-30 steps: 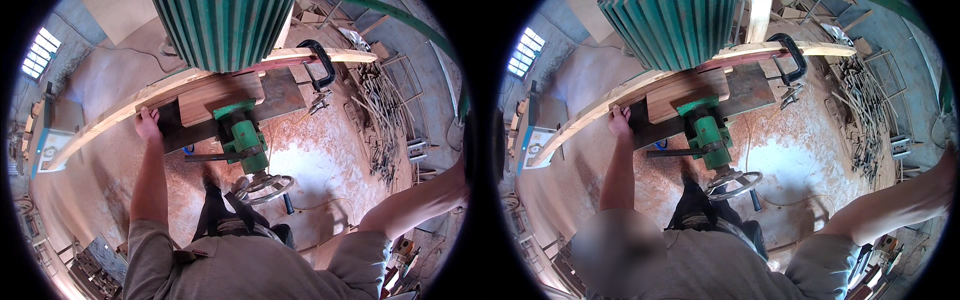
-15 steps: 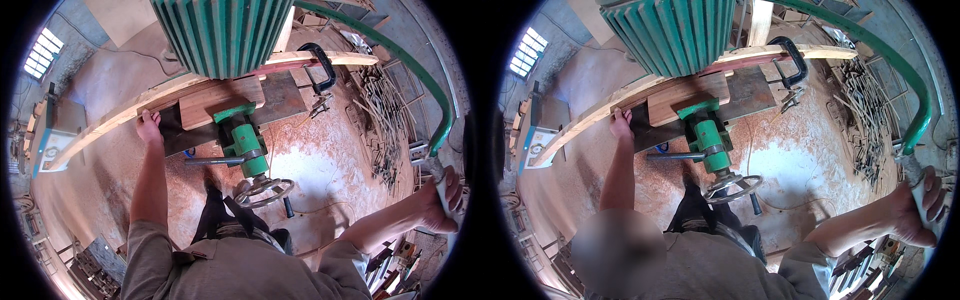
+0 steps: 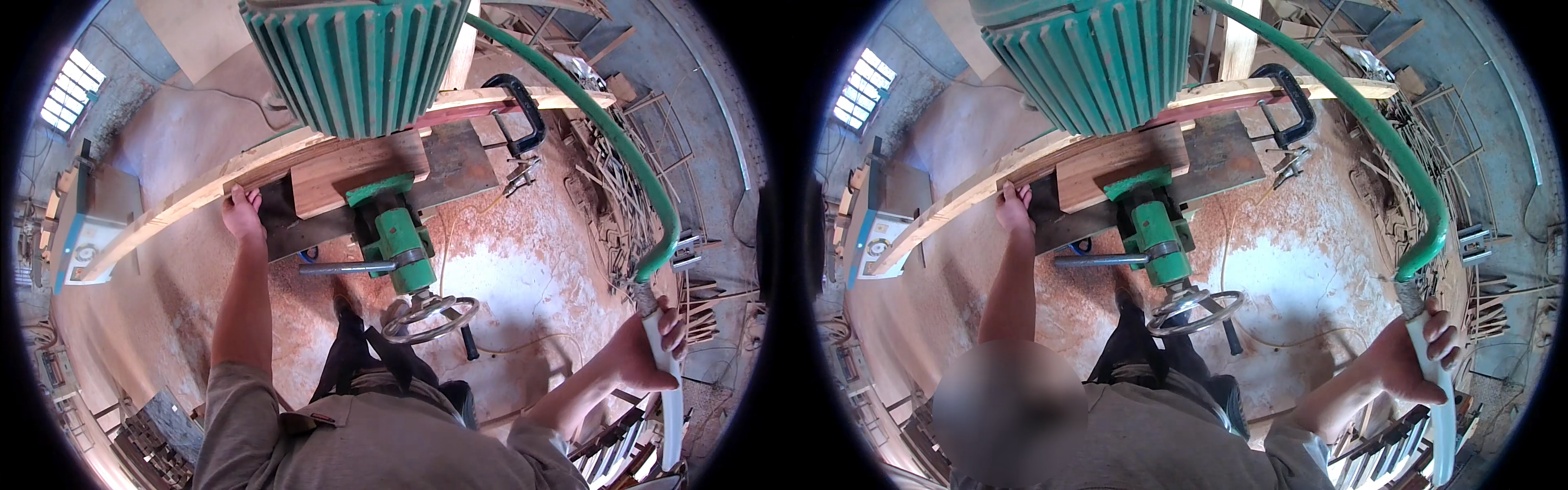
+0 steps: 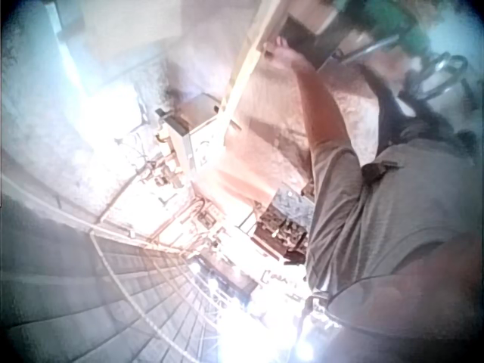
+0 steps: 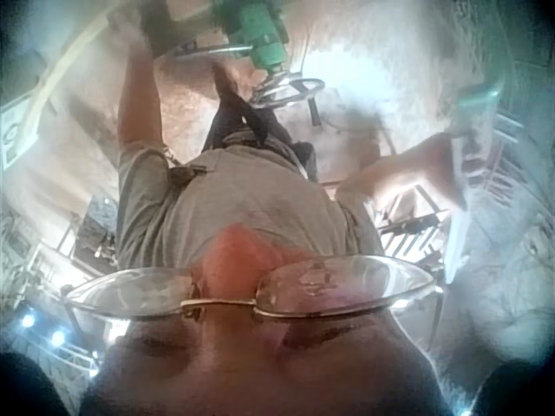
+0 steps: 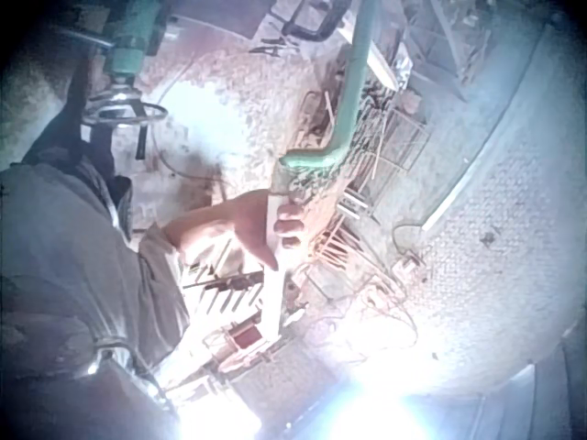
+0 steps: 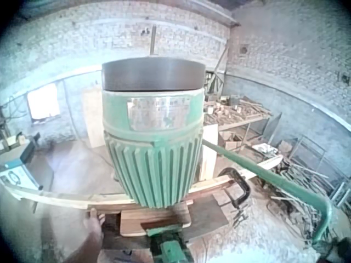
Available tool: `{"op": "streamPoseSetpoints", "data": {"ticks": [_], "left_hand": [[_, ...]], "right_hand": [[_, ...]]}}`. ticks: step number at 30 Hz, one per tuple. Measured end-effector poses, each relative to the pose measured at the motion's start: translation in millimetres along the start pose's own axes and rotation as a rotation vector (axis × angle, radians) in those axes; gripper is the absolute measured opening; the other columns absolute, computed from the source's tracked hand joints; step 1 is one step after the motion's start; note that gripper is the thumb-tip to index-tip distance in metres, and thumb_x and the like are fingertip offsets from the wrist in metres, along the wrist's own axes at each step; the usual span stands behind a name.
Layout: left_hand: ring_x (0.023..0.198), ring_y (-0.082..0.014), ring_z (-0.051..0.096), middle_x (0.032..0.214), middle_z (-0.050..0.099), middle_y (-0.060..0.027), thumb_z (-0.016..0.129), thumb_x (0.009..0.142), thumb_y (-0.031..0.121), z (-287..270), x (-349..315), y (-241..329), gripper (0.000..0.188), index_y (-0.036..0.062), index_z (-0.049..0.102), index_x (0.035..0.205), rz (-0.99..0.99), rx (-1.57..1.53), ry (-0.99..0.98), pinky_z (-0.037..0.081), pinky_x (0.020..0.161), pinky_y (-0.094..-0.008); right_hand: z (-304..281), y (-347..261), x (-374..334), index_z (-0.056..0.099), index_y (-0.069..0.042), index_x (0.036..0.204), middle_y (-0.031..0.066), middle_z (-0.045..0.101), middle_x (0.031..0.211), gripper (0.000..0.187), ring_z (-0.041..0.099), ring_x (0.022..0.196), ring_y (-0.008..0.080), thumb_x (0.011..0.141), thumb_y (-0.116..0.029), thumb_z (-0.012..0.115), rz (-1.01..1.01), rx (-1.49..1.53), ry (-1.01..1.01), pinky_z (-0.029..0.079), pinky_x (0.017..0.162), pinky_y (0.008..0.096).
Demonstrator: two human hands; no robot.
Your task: The person operates a vertical bandsaw to cut a long wooden plank. They guide the wood through the blade, remove the cut piece, and place it on a nearby table. The person repeats this process with additional planks.
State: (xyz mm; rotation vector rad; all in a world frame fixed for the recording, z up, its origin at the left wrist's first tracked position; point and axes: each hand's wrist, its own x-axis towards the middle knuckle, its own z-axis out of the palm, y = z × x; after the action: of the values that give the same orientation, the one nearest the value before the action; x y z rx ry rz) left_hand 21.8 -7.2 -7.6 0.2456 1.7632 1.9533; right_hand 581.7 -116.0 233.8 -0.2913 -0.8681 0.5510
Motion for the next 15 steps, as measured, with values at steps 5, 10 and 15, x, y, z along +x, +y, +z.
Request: {"op": "streamPoseSetpoints", "data": {"ticks": [5, 10, 15], "left_hand": [[0.070, -0.0159, 0.062, 0.083, 0.060, -0.0099, 0.051, 0.091, 0.022, -3, 2, -2, 0.026, -0.0032, 0.049, 0.096, 0.001, 0.009, -0.028, 0.053, 0.061, -0.0251], [0.072, -0.0171, 0.062, 0.086, 0.059, -0.0114, 0.051, 0.091, 0.023, -1, -1, 2, 0.028, -0.0042, 0.049, 0.096, 0.004, 0.004, -0.025, 0.053, 0.062, -0.0261], [0.076, -0.0204, 0.063, 0.089, 0.058, -0.0137, 0.052, 0.091, 0.023, -5, 1, 3, 0.030, -0.0050, 0.047, 0.101, -0.014, -0.020, -0.030, 0.054, 0.064, -0.0272]], "right_hand": [[-32, 2, -39, 0.060, -0.013, 0.098, 0.0030, 0.053, 0.084, 0.046, 0.048, 0.099, 0.0300, 0.074, -0.051, 0.065, 0.078, -0.079, -0.027, 0.025, 0.102, 0.0524], [-67, 5, -73, 0.057, -0.017, 0.110, 0.0087, 0.058, 0.112, 0.042, 0.043, 0.117, 0.0316, 0.082, -0.047, 0.057, 0.171, -0.223, -0.136, 0.020, 0.107, 0.0506], [-66, -1, -66, 0.058, -0.010, 0.104, 0.0127, 0.057, 0.110, 0.041, 0.041, 0.119, 0.0387, 0.080, -0.043, 0.059, 0.192, -0.161, -0.083, 0.015, 0.109, 0.0524]]}}
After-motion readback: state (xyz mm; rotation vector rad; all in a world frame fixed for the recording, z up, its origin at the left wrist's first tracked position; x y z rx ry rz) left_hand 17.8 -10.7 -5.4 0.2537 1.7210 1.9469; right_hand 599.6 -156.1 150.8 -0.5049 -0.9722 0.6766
